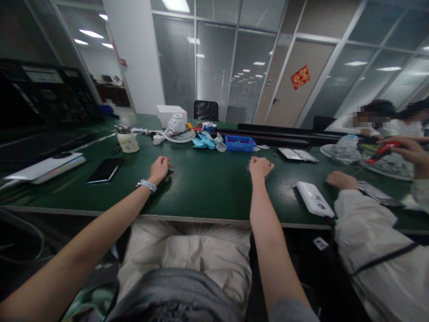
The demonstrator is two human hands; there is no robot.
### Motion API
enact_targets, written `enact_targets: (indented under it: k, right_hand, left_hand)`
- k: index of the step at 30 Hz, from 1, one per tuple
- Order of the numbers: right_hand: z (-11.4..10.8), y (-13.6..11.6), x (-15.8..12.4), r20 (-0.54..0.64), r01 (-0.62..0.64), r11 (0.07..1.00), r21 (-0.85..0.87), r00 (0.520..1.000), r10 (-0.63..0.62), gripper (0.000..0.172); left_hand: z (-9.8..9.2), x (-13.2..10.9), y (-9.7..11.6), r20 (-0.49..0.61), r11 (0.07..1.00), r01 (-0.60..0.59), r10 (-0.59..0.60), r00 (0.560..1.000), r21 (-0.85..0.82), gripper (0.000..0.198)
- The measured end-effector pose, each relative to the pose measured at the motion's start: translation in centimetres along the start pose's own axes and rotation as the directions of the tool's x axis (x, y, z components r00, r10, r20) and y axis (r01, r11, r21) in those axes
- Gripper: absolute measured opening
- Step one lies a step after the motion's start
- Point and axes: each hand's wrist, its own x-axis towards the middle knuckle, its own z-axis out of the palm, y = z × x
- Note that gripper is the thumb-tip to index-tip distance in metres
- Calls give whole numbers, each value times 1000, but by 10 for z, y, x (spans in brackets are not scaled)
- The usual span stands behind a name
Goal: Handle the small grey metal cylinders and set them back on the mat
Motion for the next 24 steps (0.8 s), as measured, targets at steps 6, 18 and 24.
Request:
enact_targets:
  k: [6,18,24]
  right_hand:
    - [-20,32,-12,-39,-118,992,49,992,120,51]
    - [-29,40,-24,169,-283,958,46,947,272,45]
    - [-38,-10,-52,-86,-28,960,279,995,53,48]
  left_hand:
    - [2,0,0,16,1000,-15,14,1000,21,30]
    - [1,1,0,55,998,-2,-1,999,63,29]
    - [1,-3,5,73,999,-41,40,997,8,32]
